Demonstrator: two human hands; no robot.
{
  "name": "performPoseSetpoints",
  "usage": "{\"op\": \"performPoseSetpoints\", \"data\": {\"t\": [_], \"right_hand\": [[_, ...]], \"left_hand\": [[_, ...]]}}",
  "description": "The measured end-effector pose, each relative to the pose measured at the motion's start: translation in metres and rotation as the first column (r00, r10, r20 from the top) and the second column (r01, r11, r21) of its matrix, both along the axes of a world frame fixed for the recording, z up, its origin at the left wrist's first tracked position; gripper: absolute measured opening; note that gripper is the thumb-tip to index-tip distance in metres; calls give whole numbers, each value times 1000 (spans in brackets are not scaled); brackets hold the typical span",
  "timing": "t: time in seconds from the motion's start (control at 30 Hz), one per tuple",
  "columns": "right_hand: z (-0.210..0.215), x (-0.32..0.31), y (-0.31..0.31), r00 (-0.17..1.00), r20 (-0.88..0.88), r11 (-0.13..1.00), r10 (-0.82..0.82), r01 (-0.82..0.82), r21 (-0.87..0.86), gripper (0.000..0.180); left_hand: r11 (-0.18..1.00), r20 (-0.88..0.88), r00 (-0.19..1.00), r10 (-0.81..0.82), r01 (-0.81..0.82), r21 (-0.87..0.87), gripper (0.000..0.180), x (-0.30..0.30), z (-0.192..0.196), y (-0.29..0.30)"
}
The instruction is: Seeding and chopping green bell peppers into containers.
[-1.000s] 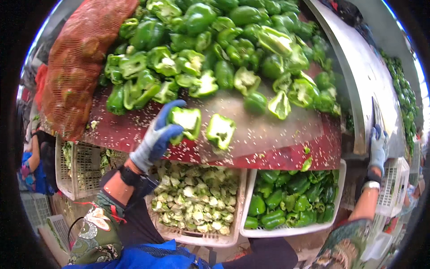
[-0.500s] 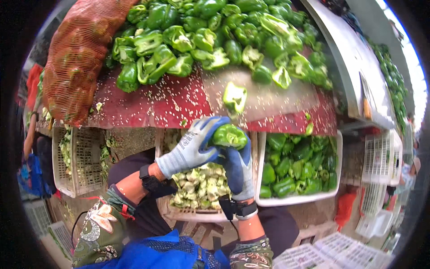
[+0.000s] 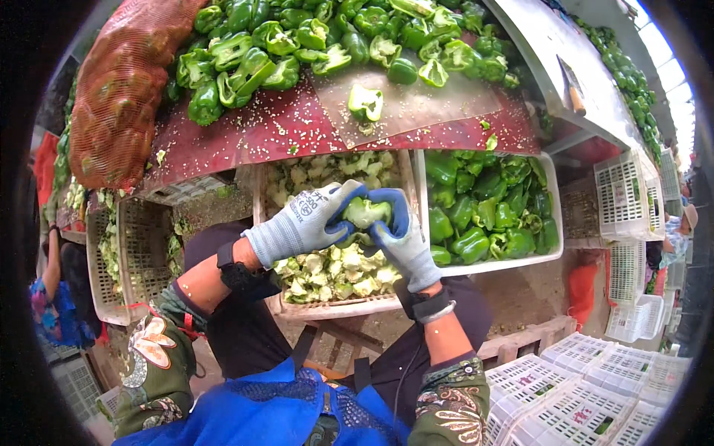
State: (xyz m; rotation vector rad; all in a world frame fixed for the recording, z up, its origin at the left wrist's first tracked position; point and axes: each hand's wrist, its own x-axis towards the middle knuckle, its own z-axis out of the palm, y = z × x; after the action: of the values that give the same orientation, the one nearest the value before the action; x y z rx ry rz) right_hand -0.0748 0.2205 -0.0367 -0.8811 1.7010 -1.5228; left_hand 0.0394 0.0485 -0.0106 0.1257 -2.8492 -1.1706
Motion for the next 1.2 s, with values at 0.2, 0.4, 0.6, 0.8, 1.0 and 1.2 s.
{"op": "performPoseSetpoints", "data": {"t": [0.2,0.4,0.6,0.8,1.0,1.2], "right_hand": [[-2,-31,6,991,-130,995,43,-30,97,41],[-17,-50,3,976,-217,998,-5,19,61,34],[-45,-40,-11,963,-8,963,-271,271,-6,25],[-41,-25,-15,888,118,896,-444,438,77,21],[-44,-29,-9,931,-51,932,-360,357,-60,20],[-18,-31,0,955,89,959,-282,284,-15,21]], "left_hand": [[869,43,991,127,-132,477,37,-18,-14,14],[843,55,979,199,-199,500,28,-35,-30,23],[941,-102,956,274,-245,233,32,-46,-46,28],[961,-154,949,276,-271,55,33,-48,-48,19],[863,34,974,223,-213,458,34,-47,-34,16],[951,-168,975,148,-93,294,33,-53,-26,11]]}}
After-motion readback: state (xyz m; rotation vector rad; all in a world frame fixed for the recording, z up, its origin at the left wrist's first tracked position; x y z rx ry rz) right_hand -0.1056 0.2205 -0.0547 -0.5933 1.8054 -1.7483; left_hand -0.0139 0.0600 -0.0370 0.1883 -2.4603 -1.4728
